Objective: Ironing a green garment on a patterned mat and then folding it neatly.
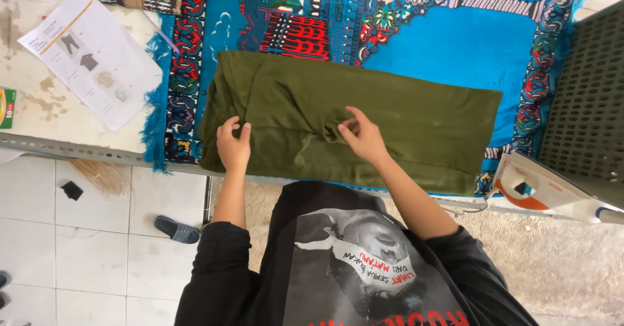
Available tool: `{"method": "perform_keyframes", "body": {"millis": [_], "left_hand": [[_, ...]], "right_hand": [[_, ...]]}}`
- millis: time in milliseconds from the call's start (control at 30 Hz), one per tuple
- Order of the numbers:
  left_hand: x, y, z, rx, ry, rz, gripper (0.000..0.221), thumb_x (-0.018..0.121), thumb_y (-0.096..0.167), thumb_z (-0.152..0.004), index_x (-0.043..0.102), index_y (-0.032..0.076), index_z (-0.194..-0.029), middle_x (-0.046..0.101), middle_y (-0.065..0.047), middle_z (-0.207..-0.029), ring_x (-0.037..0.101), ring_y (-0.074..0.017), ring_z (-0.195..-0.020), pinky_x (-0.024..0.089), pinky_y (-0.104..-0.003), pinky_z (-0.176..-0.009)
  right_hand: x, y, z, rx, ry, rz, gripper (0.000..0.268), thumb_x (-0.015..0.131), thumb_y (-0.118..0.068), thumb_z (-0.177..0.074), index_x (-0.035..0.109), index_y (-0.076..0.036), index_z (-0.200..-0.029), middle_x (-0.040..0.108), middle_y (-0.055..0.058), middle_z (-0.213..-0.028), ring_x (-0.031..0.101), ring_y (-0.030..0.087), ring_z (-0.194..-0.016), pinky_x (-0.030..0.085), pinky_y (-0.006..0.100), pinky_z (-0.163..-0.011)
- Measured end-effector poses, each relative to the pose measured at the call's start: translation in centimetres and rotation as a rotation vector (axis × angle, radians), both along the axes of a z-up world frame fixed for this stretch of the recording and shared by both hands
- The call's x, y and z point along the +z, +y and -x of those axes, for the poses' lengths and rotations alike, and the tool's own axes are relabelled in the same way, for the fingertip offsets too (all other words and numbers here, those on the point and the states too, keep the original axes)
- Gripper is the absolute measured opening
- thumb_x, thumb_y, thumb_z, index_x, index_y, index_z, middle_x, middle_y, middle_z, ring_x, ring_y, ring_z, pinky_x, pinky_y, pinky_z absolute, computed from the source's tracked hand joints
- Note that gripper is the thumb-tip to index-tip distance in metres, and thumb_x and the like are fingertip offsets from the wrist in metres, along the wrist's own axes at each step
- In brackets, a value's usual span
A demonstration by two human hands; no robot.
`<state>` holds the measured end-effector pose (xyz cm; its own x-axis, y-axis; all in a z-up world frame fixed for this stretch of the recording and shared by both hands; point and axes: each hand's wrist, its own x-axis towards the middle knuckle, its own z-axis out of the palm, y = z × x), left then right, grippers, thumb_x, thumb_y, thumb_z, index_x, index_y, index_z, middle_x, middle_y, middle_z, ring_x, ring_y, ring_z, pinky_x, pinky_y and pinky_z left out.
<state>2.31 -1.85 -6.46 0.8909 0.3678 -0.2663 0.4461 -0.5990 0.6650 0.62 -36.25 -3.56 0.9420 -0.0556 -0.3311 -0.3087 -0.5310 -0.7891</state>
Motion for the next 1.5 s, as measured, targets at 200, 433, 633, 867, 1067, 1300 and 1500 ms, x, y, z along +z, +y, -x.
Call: {"method": "perform_keyframes", "body": {"millis": [200, 433, 633, 867, 1067, 1300, 1500], "left_hand": [[1.0, 0.9, -1.6, -0.053, 0.054, 0.023, 0.012, 0.078, 0.032, -0.091, 0.074, 0.023, -0.099, 0.064, 0.007, -0.106, 0.070, -0.0208, -0.102, 0.056, -0.037, -0.087], [5.9, 2.1, -2.2, -0.099, -0.166, 0.604, 0.008, 0.060, 0.008, -0.101, 0.062, 0.001, -0.098, 0.058, -0.016, -0.139, 0.071, -0.0172, -0.075, 0.050, -0.019, -0.047], [-0.5, 3.6, -1.7, -0.145, -0.004, 0.805, 0.010, 0.054, 0.012, -0.105, 0.053, 0.002, -0.108, 0.064, -0.018, -0.101, 0.073, -0.0231, -0.067, 0.061, -0.029, -0.048], [0.5, 2.8, -1.5, -0.159, -0.094, 0.640, 0.028, 0.065, 0.002, -0.097, 0.050, 0.000, -0.120, 0.061, -0.017, -0.096, 0.069, -0.0217, -0.074, 0.064, -0.030, -0.059], [1.9, 0.9, -0.6, -0.182, -0.284, 0.220, 0.031, 0.061, 0.000, -0.091, 0.053, 0.006, -0.120, 0.057, -0.010, -0.098, 0.064, -0.0227, -0.085, 0.058, -0.034, -0.062], [1.9, -2.9, -2.0, -0.761, -0.549, -0.253, 0.053, 0.051, 0.026, -0.106, 0.043, 0.014, -0.157, 0.030, -0.021, -0.164, 0.028, -0.0388, -0.152, 0.017, -0.062, -0.122], [1.1, -1.9, -2.6, -0.900, -0.086, -0.443, 0.062, 0.034, 0.052, -0.111, 0.024, 0.027, -0.166, 0.011, -0.012, -0.174, 0.008, -0.0369, -0.159, 0.000, -0.069, -0.122]], "right_hand": [[-5.1, 6.2, -5.6, -0.081, 0.179, 0.191, 0.066, 0.073, -0.035, -0.091, 0.050, -0.012, -0.148, 0.074, 0.019, -0.108, 0.071, 0.039, -0.109, 0.059, 0.053, -0.089], [-3.4, 6.7, -4.6, -0.285, -0.108, -0.002, 0.043, 0.065, -0.018, -0.100, 0.059, -0.025, -0.142, 0.067, 0.011, -0.104, 0.067, 0.025, -0.097, 0.056, 0.039, -0.085], [-3.0, 6.8, -3.1, -0.267, -0.074, 0.117, 0.061, 0.063, -0.017, -0.104, 0.036, -0.020, -0.159, 0.063, 0.029, -0.120, 0.069, 0.046, -0.105, 0.060, 0.052, -0.089], [-2.1, 6.6, -1.9, -0.240, -0.145, 0.147, 0.089, 0.068, 0.005, -0.093, 0.019, -0.017, -0.164, 0.055, 0.024, -0.134, 0.068, 0.044, -0.104, 0.064, 0.047, -0.087], [-4.0, 6.4, -1.2, -0.066, -0.325, 0.662, 0.054, 0.067, -0.016, -0.096, 0.052, -0.012, -0.148, 0.051, 0.015, -0.136, 0.061, 0.034, -0.121, 0.056, 0.045, -0.095], [-2.8, 11.7, -1.0, 0.305, -0.447, 0.845, 0.066, 0.055, -0.047, -0.101, 0.045, -0.016, -0.158, 0.037, 0.015, -0.165, 0.025, 0.034, -0.156, 0.014, 0.056, -0.124], [-2.9, 12.0, -1.3, 0.532, -0.092, 0.800, 0.080, 0.040, -0.063, -0.100, 0.020, -0.025, -0.167, 0.013, 0.012, -0.174, 0.010, 0.034, -0.160, 0.008, 0.060, -0.126]]}}
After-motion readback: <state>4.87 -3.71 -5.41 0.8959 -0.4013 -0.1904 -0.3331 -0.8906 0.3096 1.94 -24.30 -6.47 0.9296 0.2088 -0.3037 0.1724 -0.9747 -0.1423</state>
